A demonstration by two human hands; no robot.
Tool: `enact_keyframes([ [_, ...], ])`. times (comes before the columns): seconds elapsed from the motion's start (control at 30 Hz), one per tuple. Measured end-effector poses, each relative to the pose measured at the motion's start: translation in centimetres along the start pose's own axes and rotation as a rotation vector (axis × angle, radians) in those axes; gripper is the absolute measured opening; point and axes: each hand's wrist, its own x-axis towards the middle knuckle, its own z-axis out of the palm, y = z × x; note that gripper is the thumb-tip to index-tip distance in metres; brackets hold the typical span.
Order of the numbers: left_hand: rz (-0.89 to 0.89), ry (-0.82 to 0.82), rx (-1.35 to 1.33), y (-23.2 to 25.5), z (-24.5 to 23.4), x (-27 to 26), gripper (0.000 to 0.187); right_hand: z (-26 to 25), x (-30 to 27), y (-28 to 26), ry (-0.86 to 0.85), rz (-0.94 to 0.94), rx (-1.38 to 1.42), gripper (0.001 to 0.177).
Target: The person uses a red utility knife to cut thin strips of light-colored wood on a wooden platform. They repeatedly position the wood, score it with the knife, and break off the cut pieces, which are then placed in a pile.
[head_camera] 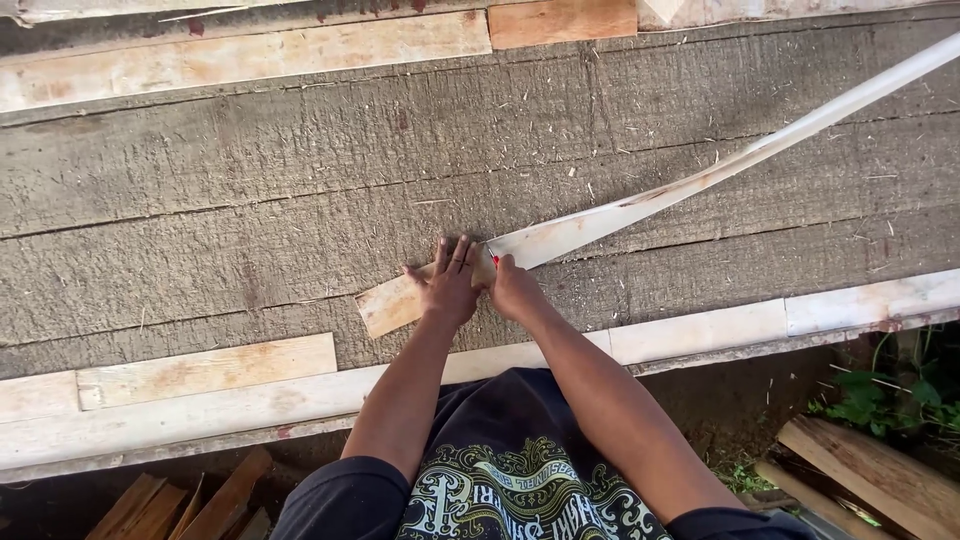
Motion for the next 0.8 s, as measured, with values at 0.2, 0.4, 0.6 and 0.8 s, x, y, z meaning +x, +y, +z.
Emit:
enact_keyframes([
  [0.2, 0.004, 0.014, 0.033, -0.6, 1.4, 1.5, 0.078, -1.9, -3.9, -1.7, -0.061, 0.015, 0.036, 0.032],
  [0.4, -0.006, -0.002, 0.037, -0.1, 1.0, 0.6, 0.076, 0.4, -3.3, 1.8, -0.031, -0.004, 0.185, 0.042],
  [0.6, -0.002, 0.016, 0.027, -0.3, 1.8, 1.0, 0.079, -0.1, -7.0, 1.1, -0.086, 0.034, 0.132, 0.048],
  [0.8, 0.006, 0.034, 0.021, -0.1, 2.1, 1.1, 0.078, 2.3, -6.0, 4.0, -0.105, 0.127, 0.155, 0.050],
])
